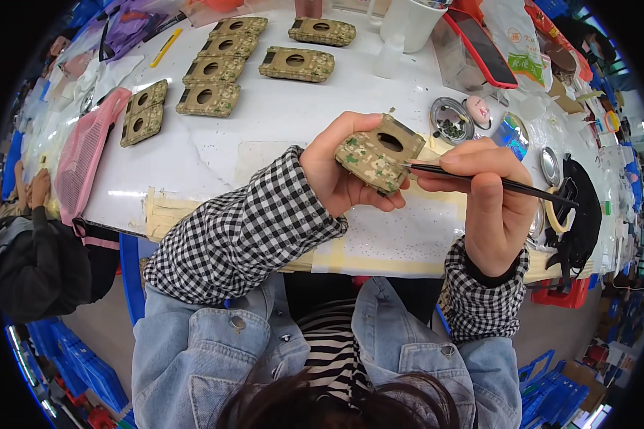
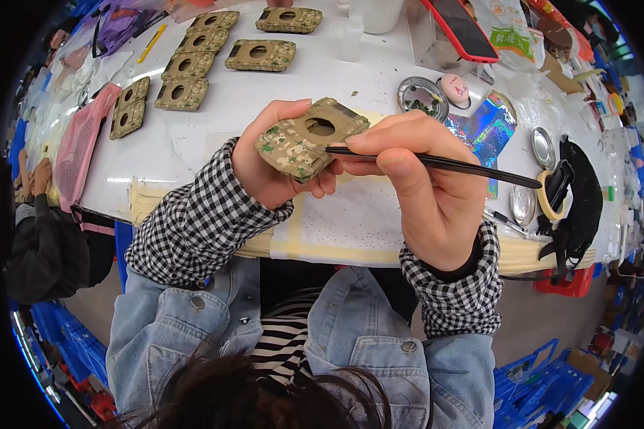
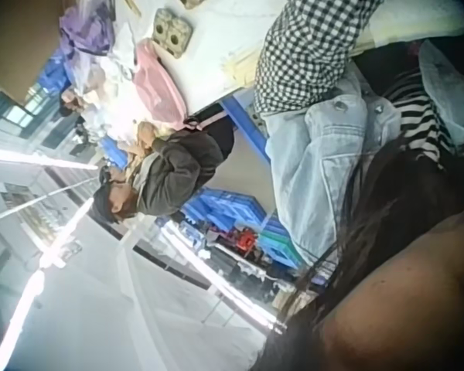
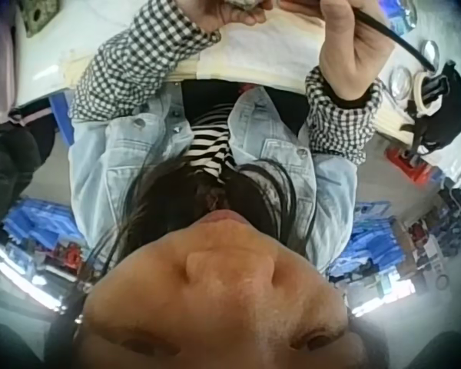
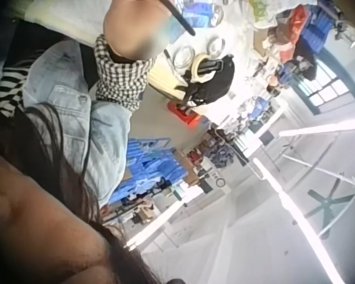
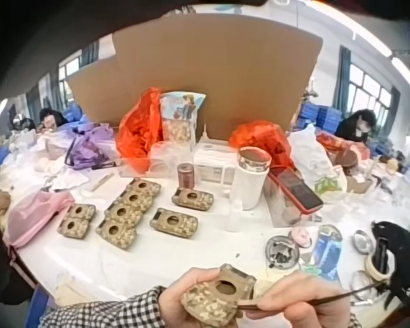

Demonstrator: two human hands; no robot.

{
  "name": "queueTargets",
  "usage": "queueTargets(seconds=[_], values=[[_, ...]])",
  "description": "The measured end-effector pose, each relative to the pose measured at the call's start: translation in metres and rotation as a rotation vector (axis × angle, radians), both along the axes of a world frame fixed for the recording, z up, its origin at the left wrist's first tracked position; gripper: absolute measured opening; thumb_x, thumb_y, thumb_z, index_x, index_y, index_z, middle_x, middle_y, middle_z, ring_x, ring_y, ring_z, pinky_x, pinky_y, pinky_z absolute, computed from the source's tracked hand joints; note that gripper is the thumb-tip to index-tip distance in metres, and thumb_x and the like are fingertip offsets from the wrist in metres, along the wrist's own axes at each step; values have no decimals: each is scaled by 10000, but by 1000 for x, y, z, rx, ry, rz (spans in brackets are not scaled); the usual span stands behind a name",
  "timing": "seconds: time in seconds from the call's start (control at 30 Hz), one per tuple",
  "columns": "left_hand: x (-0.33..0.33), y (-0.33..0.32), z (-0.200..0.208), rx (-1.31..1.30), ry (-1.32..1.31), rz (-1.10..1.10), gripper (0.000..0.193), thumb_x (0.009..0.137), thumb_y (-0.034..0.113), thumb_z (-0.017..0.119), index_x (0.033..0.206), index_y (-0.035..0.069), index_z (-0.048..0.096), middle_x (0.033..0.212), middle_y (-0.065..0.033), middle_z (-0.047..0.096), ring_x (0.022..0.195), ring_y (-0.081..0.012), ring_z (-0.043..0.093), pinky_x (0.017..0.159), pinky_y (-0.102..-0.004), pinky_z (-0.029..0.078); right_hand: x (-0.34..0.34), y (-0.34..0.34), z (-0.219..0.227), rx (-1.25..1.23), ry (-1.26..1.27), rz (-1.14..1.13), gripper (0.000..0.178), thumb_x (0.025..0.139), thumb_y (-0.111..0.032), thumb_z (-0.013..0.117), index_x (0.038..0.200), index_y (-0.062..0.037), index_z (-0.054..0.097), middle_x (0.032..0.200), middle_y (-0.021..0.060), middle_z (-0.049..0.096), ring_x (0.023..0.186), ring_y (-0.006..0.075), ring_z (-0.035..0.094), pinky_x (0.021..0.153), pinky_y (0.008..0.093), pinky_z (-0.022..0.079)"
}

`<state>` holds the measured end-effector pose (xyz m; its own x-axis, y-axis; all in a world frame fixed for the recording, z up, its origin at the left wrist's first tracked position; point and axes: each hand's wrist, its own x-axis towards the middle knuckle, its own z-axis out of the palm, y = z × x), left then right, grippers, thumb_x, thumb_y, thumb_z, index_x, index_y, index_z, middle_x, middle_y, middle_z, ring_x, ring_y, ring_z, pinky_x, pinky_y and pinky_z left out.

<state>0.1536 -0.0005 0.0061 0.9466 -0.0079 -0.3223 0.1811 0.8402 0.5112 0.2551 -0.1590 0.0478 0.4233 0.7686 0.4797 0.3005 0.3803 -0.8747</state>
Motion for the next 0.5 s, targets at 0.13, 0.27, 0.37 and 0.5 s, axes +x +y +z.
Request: queueTargets(seconds=[0.13,0.27,0.37,0.5], values=[[1,1,-4,-13,-30,-19,544,879,453,406,1040,-44,559,793,-181,629,617,-274,627,560,-342,553,1,0,0,-4,-7,3,217,934,-113,484,939,77,589,902,149,585,833,195,614,719,273,554],[1,2,-10,-22,-81,-32,578,855,472,450,1062,-60,543,809,-204,630,654,-278,658,584,-319,587,1,0,0,-11,-8,4,214,932,-113,490,933,75,593,901,149,588,837,200,615,719,277,554],[1,3,-11,-16,-79,-34,582,855,475,447,1062,-60,541,809,-202,630,653,-279,657,583,-315,586,1,1,0,-17,-22,7,210,930,-112,495,931,74,595,901,150,591,837,201,617,722,280,552],[2,2,-12,-15,-80,-36,583,856,478,445,1058,-60,543,803,-198,630,654,-280,657,582,-309,586,3,0,1,-72,-179,-6,351,969,-246,409,937,77,542,922,178,540,786,236,637,706,310,572]])
